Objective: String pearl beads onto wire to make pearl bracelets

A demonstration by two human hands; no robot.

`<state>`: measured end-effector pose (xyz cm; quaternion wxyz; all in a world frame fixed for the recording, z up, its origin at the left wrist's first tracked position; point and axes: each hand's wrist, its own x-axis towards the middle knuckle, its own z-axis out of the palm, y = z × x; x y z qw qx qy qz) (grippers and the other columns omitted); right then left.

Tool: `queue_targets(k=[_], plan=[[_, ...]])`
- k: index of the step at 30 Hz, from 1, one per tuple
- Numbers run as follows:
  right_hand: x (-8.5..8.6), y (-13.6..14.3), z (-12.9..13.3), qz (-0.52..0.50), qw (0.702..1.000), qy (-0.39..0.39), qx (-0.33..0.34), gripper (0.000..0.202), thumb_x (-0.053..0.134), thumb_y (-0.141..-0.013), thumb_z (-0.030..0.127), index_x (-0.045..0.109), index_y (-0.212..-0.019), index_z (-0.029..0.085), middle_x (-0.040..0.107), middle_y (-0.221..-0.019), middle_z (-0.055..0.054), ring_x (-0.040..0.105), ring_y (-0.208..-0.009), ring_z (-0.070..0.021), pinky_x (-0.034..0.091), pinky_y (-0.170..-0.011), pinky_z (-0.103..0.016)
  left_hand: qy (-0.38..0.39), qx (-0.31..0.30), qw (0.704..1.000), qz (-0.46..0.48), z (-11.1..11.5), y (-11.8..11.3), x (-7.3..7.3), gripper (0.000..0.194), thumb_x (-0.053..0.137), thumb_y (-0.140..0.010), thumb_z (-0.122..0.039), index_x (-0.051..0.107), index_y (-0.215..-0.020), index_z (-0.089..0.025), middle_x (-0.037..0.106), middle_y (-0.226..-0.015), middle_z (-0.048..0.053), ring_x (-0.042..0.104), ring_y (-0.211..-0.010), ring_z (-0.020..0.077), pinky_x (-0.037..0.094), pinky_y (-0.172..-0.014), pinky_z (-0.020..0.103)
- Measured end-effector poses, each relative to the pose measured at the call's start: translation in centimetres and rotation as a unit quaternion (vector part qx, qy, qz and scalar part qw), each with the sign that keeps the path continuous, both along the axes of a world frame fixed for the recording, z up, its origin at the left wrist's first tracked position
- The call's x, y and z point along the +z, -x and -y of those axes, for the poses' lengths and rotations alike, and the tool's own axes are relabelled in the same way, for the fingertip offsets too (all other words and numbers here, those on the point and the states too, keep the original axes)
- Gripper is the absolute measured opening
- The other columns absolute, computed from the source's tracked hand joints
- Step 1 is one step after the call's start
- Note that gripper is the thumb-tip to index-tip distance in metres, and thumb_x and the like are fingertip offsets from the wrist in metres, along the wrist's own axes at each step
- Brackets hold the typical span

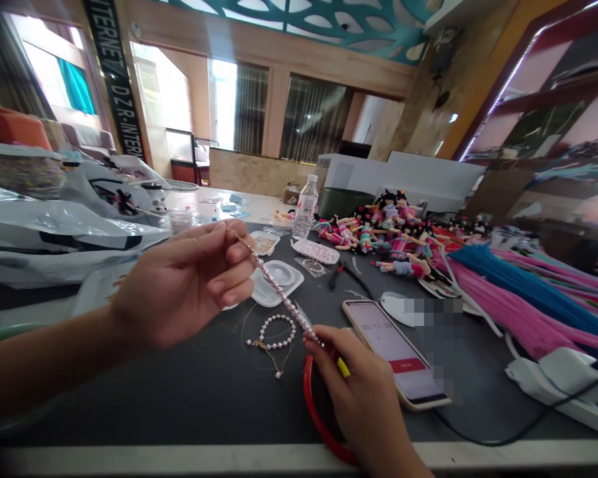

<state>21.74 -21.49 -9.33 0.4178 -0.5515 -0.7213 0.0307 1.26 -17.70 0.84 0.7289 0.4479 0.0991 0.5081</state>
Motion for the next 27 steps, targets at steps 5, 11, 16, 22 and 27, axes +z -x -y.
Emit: queue_targets(k=[5, 11, 16, 22, 27], plan=[[-0.3, -0.6, -0.5, -0.024, 0.999, 0.030, -0.009, 0.017, 0.056, -0.083, 0.034, 0.066, -0.087, 0.022, 0.071, -0.082, -0.003, 0.067, -0.074, -0.0186, 0.052, -0.064, -0.027, -0.011, 0.009, 1.000, -0.015, -0.1, -0.1, 0.1, 0.023, 0.036, -0.086, -0.010, 0.048, -0.067, -0.014, 0.047, -0.062, -0.001, 0.042, -0.043, 0.0049, 0.043, -0.047, 0.020], [0.0, -0.6, -0.4, -0.146, 0.988, 0.039, 0.024, 0.014, 0.061, -0.079, 0.032, 0.066, -0.084, 0.020, 0.066, -0.088, -0.004, 0.064, -0.077, -0.0160, 0.052, -0.068, -0.025, -0.089, -0.101, 0.975, -0.179, -0.9, 0.7, -0.1, 0.017, 0.044, -0.083, -0.016, 0.056, -0.072, -0.015, 0.045, -0.054, -0.004, 0.031, -0.037, 0.0035, 0.042, -0.050, 0.023], [0.9, -0.7, 0.4, -0.204, 0.975, -0.025, 0.089, 0.008, 0.062, -0.078, 0.028, 0.068, -0.082, 0.023, 0.059, -0.092, -0.004, 0.061, -0.081, -0.0153, 0.051, -0.067, -0.024, -0.184, -0.300, 0.843, -0.407, -0.8, 2.0, 0.8, 0.010, 0.059, -0.077, -0.023, 0.062, -0.069, -0.018, 0.057, -0.063, 0.002, 0.050, -0.057, 0.0133, 0.041, -0.053, 0.023], [2.1, -0.5, 1.9, -0.176, 0.976, -0.059, 0.116, 0.013, 0.058, -0.081, 0.020, 0.069, -0.085, 0.026, 0.057, -0.088, -0.005, 0.060, -0.082, -0.0170, 0.052, -0.064, -0.025, -0.265, -0.367, 0.765, -0.458, 0.0, 1.8, 1.6, 0.017, 0.061, -0.075, -0.026, 0.062, -0.061, -0.018, 0.058, -0.062, 0.002, 0.054, -0.063, 0.0161, 0.047, -0.063, 0.026], [2.9, 0.0, 2.6, -0.087, 0.977, -0.073, 0.182, 0.021, 0.053, -0.083, 0.018, 0.069, -0.089, 0.029, 0.059, -0.091, -0.004, 0.063, -0.082, -0.0166, 0.055, -0.064, -0.025, -0.342, -0.289, 0.760, -0.471, -0.3, 0.8, -0.1, 0.014, 0.057, -0.078, -0.018, 0.060, -0.065, -0.019, 0.060, -0.066, 0.000, 0.056, -0.066, 0.0143, 0.046, -0.064, 0.023]])
